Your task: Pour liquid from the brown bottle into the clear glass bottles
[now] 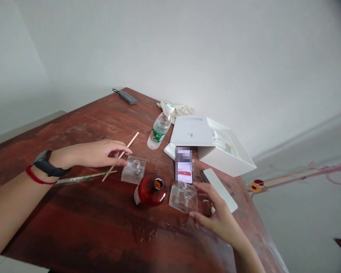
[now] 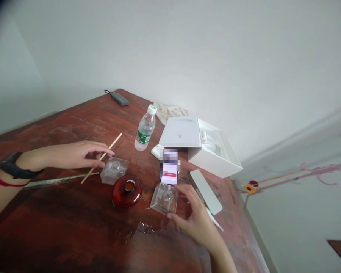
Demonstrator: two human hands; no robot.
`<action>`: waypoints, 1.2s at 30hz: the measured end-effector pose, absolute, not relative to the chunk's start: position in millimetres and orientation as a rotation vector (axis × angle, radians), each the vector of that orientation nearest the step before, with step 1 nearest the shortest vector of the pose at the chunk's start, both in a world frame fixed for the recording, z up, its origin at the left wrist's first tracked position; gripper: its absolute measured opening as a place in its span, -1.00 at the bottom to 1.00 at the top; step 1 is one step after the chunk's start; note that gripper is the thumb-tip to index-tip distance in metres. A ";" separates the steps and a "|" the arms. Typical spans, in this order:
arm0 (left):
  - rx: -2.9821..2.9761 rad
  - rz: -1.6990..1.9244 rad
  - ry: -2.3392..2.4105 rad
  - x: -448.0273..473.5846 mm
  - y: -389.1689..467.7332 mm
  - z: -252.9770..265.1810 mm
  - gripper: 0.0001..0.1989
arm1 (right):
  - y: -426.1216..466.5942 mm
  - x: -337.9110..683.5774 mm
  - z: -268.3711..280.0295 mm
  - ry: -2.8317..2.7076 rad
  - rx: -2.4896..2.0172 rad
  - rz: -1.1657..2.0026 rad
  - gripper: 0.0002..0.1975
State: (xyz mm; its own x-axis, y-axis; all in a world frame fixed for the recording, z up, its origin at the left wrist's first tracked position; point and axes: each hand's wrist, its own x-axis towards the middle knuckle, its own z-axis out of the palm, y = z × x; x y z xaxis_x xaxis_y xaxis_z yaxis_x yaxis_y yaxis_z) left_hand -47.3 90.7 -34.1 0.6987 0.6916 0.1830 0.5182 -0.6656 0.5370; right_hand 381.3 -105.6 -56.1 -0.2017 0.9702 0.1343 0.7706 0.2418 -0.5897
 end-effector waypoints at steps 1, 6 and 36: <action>2.439 0.527 0.905 -49.6 93.1 -33.3 -0.61 | -105.5 382.8 -55.6 -2.043 -1.592 0.545 -0.32; 2.412 0.866 0.961 -59.8 101.6 -28.9 -0.66 | -104.8 390.2 -52.0 -2.061 -1.625 0.572 -0.33; 1.967 1.598 0.720 -10.3 32.8 -16.7 -0.19 | -107.7 390.9 -46.0 -1.766 -1.490 0.439 -0.41</action>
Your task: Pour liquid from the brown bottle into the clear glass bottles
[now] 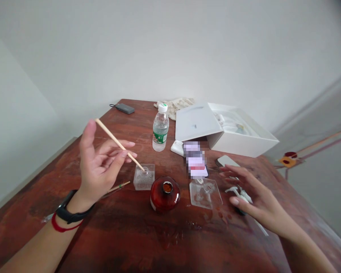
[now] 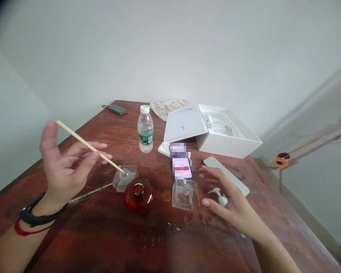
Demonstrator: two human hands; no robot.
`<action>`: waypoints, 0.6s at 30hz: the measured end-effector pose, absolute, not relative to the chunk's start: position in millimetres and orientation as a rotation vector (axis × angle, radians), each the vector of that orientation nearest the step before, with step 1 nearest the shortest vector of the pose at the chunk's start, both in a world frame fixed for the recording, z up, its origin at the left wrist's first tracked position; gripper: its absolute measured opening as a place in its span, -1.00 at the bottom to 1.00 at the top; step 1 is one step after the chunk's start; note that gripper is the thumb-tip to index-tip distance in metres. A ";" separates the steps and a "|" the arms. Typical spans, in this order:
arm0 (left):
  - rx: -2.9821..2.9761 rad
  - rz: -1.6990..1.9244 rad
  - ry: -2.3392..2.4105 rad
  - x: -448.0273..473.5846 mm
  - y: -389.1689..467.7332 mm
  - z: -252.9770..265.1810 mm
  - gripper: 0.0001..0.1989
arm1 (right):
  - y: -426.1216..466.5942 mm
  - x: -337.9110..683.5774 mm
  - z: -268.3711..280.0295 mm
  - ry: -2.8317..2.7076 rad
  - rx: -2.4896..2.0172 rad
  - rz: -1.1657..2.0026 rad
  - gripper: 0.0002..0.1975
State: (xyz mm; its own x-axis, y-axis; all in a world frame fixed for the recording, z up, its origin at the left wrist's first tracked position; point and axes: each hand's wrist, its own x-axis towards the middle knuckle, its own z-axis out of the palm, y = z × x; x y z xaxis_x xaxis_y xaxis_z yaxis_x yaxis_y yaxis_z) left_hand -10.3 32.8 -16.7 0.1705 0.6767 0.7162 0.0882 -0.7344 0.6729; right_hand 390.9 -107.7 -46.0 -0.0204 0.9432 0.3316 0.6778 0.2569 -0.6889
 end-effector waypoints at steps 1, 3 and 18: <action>1.958 1.610 0.737 -10.1 31.9 -16.1 -0.19 | -107.8 389.7 -44.8 -1.772 -1.484 0.444 -0.41; 1.940 1.615 0.748 -9.9 31.7 -16.1 -0.16 | -108.0 387.6 -42.9 -1.782 -1.476 0.447 -0.39; 2.238 1.348 0.731 -6.9 45.3 -36.0 -0.13 | -111.5 370.4 -34.1 -1.797 -1.429 0.341 -0.45</action>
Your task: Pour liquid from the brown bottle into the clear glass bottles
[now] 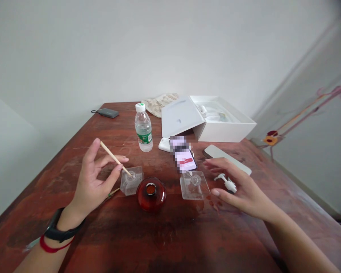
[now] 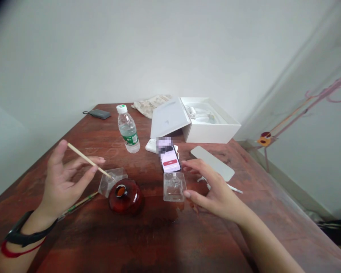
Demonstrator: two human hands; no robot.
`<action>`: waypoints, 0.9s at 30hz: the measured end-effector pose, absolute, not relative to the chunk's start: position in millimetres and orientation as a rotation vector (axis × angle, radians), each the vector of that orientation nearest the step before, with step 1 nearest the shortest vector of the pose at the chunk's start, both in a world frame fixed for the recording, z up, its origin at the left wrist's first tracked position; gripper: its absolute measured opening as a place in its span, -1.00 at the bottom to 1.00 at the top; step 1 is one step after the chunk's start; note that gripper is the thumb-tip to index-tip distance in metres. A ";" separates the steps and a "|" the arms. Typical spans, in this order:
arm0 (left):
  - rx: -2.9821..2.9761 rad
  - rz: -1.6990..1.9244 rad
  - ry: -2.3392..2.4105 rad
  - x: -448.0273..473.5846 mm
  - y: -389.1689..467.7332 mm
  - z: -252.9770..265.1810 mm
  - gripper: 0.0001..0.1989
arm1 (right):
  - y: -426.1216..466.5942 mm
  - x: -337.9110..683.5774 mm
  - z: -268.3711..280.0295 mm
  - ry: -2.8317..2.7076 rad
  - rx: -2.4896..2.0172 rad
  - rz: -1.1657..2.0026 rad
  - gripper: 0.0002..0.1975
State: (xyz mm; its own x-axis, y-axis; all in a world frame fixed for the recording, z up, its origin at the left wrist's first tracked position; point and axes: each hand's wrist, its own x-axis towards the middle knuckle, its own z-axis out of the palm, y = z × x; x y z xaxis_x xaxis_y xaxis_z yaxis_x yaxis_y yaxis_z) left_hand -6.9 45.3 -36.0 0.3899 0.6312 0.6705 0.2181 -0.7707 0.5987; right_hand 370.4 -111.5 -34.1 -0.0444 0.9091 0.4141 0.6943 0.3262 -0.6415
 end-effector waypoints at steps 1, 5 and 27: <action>2.260 1.338 0.724 -6.6 45.9 -36.9 -0.14 | -111.5 369.7 -34.9 -1.815 -1.428 0.340 -0.44; 2.319 1.347 0.708 -6.9 47.9 -41.3 -0.22 | -111.5 368.7 -38.7 -1.866 -1.404 0.335 -0.42; 2.185 1.344 0.633 -14.0 48.2 -40.3 -0.60 | -114.6 357.0 -45.3 -1.824 -1.266 0.194 -0.77</action>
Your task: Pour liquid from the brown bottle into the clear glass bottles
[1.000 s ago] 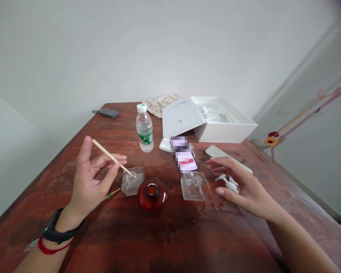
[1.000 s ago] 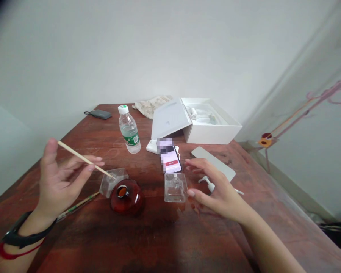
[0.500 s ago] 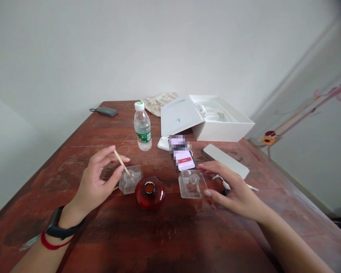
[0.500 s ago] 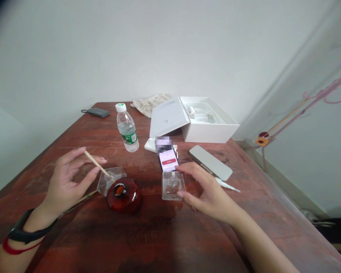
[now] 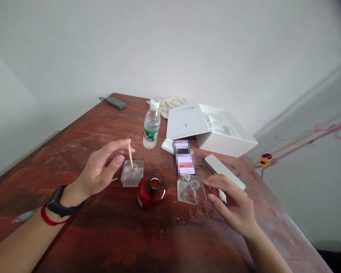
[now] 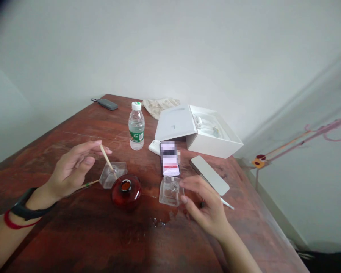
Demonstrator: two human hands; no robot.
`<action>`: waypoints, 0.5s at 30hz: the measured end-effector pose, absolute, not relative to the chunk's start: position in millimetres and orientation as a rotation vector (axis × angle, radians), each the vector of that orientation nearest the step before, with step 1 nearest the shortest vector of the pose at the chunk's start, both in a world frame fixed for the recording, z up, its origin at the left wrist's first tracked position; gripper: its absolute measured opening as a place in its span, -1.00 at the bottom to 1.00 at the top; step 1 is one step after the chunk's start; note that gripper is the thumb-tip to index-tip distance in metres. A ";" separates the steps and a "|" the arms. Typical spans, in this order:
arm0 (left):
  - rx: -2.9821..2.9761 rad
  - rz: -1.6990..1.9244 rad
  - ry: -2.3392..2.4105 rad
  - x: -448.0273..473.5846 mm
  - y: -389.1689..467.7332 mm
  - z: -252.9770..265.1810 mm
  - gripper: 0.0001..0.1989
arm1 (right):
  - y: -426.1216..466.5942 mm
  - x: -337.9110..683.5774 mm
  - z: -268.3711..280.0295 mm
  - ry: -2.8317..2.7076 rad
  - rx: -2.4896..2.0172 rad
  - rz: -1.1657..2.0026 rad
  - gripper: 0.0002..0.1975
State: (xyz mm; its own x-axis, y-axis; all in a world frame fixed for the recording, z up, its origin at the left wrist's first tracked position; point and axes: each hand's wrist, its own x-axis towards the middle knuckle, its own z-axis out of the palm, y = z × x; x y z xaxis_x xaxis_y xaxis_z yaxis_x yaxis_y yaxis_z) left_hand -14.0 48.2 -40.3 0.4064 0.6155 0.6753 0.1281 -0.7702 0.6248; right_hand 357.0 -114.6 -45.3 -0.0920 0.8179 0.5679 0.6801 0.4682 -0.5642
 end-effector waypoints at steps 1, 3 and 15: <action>2.181 1.360 0.626 -14.2 48.8 -40.3 -0.61 | -116.6 355.4 -45.7 -1.794 -1.262 0.204 -0.80; 2.170 1.372 0.635 -14.7 50.2 -40.9 -0.62 | -122.0 349.2 -46.4 -1.765 -1.223 0.276 -0.80; 2.281 1.387 0.506 -14.3 48.9 -34.8 -0.62 | -127.2 253.7 -68.6 -1.796 -1.332 0.891 0.08</action>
State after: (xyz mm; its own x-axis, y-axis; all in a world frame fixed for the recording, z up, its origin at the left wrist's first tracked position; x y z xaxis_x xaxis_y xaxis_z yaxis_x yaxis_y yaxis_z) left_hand -14.3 48.9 -34.8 0.4360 0.5087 0.7424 0.0885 -0.8451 0.5272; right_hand 253.7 -127.2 -68.6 -0.2083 0.9675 0.1432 0.4711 0.2275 -0.8522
